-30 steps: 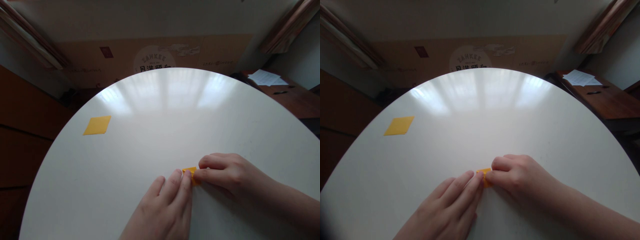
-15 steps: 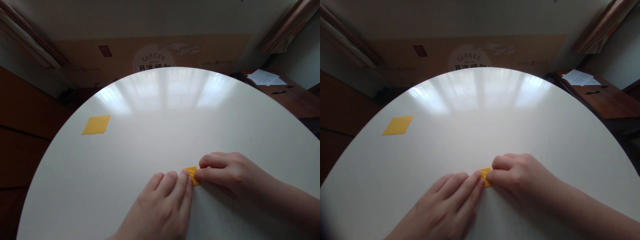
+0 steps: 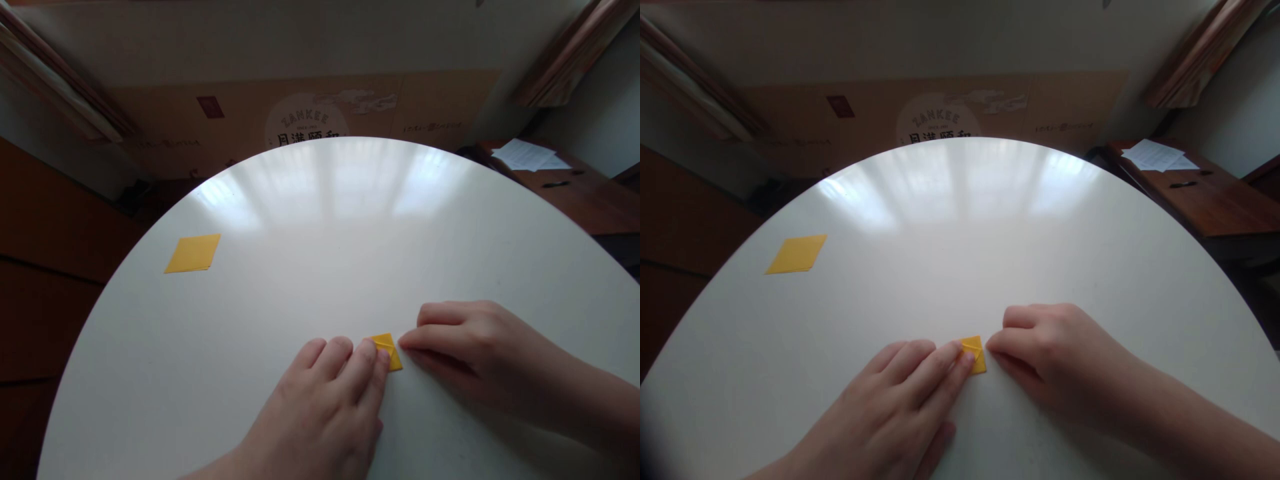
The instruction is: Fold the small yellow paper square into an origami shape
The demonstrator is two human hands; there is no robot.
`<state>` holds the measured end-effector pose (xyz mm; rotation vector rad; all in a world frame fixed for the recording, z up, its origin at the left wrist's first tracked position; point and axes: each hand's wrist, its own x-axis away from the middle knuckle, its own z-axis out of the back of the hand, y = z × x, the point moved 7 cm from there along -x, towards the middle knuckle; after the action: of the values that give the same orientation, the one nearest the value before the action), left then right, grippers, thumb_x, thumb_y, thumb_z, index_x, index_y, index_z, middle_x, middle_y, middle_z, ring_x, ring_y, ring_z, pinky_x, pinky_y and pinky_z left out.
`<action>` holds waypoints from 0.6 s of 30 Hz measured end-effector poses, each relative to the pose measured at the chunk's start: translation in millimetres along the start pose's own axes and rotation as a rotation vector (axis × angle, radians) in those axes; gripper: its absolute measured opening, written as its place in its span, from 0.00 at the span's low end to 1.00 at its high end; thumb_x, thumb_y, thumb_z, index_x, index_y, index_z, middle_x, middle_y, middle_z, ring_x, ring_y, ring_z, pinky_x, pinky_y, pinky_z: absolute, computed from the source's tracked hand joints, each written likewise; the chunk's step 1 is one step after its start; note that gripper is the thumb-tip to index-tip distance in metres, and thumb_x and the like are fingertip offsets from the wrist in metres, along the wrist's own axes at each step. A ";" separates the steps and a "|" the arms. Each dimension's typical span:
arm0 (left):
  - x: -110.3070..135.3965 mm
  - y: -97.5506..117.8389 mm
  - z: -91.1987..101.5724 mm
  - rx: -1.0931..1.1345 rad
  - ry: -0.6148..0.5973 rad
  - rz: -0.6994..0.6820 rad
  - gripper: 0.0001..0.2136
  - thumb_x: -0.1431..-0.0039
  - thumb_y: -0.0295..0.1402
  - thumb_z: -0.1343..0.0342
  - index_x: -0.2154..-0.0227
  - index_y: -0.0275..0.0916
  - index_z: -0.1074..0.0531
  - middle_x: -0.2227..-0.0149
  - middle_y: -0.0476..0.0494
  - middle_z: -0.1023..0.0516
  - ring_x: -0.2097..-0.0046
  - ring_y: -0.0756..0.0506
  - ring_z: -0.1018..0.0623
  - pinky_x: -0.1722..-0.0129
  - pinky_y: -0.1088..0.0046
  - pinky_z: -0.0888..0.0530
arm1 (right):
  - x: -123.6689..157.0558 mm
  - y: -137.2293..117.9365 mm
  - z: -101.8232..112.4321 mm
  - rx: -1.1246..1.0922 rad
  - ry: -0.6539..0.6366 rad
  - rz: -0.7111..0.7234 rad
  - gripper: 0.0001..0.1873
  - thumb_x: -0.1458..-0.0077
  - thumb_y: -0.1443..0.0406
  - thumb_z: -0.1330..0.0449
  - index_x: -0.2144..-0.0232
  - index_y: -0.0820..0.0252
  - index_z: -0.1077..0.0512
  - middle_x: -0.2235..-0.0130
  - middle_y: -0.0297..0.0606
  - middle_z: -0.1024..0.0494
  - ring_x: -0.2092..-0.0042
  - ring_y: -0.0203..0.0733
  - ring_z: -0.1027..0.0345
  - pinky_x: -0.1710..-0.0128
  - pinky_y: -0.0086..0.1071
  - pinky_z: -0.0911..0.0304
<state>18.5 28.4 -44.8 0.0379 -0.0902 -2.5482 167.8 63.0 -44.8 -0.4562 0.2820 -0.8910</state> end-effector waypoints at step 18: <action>1.1 4.3 -2.4 -0.023 -0.029 -0.002 0.22 0.32 0.29 0.56 0.37 0.33 0.38 0.43 0.33 0.28 0.50 0.37 0.28 0.52 0.55 0.29 | -6.1 -7.4 -3.8 -0.028 0.021 -0.012 0.12 0.36 0.67 0.44 0.65 0.55 0.20 0.70 0.36 0.25 0.71 0.36 0.31 0.70 0.28 0.41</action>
<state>20.1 24.0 -46.9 -0.0075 -0.0726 -2.5521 157.4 62.8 -44.1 -0.4755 0.3113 -0.9050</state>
